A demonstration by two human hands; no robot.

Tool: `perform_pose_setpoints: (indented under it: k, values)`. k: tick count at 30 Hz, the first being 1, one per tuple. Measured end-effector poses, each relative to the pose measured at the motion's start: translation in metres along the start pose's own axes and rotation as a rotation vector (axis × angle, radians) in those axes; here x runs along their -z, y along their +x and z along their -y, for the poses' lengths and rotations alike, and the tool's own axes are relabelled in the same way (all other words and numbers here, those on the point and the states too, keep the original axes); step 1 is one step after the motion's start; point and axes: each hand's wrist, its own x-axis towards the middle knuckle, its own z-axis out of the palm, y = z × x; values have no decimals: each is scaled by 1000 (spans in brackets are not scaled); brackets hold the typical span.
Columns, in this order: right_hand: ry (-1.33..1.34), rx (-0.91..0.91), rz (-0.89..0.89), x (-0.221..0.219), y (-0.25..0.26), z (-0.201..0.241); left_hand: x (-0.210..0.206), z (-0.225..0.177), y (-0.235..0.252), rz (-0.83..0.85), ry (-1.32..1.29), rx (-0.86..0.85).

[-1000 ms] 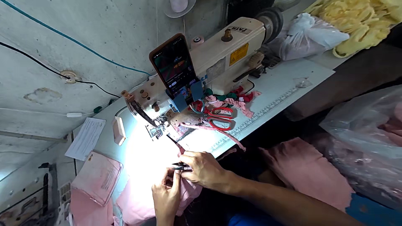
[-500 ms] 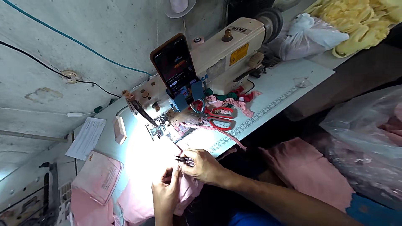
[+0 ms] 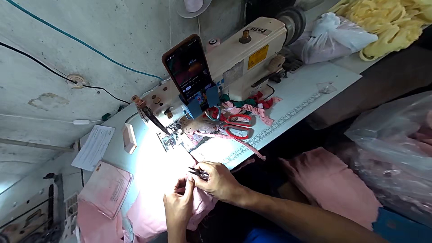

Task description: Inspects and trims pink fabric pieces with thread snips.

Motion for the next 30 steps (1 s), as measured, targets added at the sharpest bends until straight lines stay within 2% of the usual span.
perform_pose_setpoints:
  k: [4,8,14,16,18,21,23,26,30]
  values:
    - [-18,28,-45,-2,-1,-2,-2,-6,-1,-53,64,-6]
    - [20,-18,-2,1,1,-2,-7,-3,-1,-76,41,-28]
    - [304,-127,118,14,14,0,-4,2,8,32,-135,-27]
    - [381,-149,128,15,13,-3,-1,0,7,62,-110,-31]
    - [340,-84,42,11,4,-8,1,-1,5,67,-81,-34]
    - [328,65,-122,19,-12,6,2,-4,5,61,-111,-20]
    - [538,24,-36,25,-23,17,2,-6,4,60,-139,-10]
    - [755,-165,260,27,-24,12,3,-8,3,63,-137,-23]
    - [692,-270,313,25,-16,5,1,-8,2,52,-126,-65]
